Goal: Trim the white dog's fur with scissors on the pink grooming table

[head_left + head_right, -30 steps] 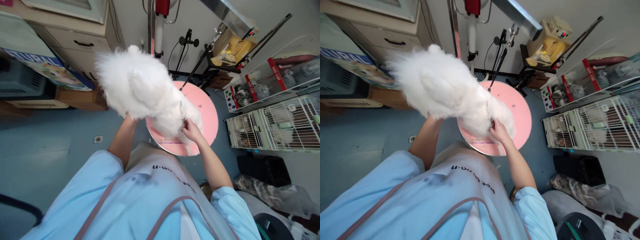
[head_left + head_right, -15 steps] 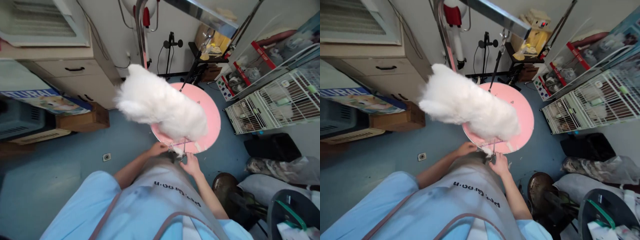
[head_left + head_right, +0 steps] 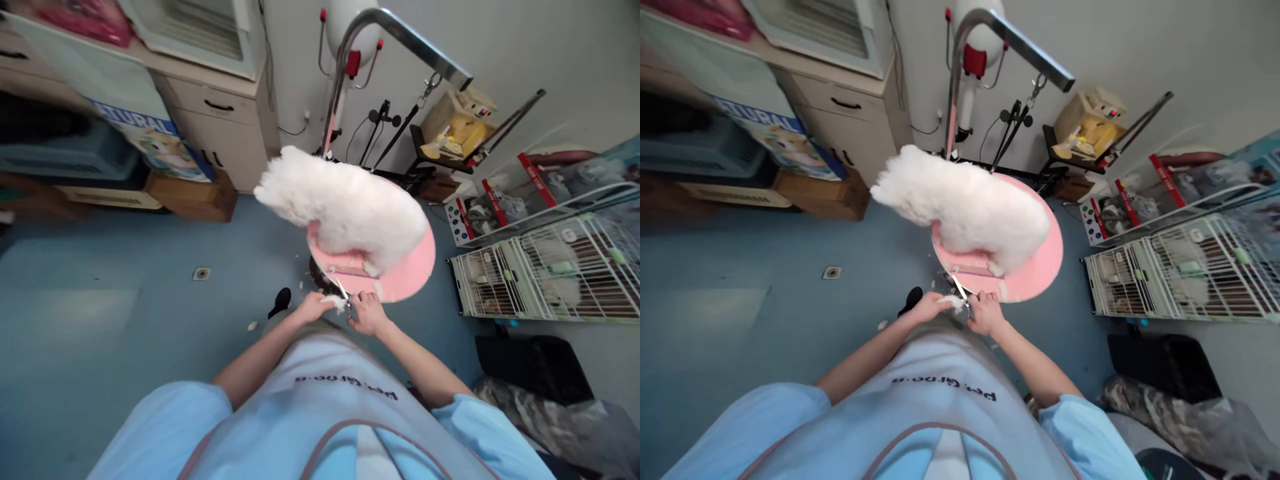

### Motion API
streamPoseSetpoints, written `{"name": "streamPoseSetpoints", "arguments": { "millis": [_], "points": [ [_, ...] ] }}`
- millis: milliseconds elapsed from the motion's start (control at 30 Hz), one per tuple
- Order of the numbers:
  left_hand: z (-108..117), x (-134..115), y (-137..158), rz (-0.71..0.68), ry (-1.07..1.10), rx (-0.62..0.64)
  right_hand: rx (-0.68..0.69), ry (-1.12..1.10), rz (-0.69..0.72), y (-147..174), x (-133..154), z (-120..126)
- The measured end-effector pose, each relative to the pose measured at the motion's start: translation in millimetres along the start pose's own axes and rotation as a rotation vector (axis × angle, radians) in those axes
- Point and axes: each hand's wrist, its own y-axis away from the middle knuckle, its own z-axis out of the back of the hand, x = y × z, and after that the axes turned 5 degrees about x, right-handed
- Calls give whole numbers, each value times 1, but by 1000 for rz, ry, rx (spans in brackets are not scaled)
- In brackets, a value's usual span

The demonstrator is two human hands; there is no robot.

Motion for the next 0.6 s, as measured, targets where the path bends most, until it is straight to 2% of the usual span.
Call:
{"name": "streamPoseSetpoints", "arguments": {
  "millis": [167,267,333,433,500,600],
  "points": [
    [-48,28,33,42,135,-197,3,132,171,15,-4,-10],
    [-61,36,41,37,157,-342,-11,186,276,24,-2,-18],
    [-59,41,41,38,146,-409,-7,191,282,26,-5,-27],
    [-43,60,38,75,91,-499,25,98,147,23,-18,-47],
    [-27,84,43,150,42,-553,76,-3,43,21,-30,-59],
    [-10,142,72,338,-13,-601,120,-54,-26,22,-44,-73]
  ]
}}
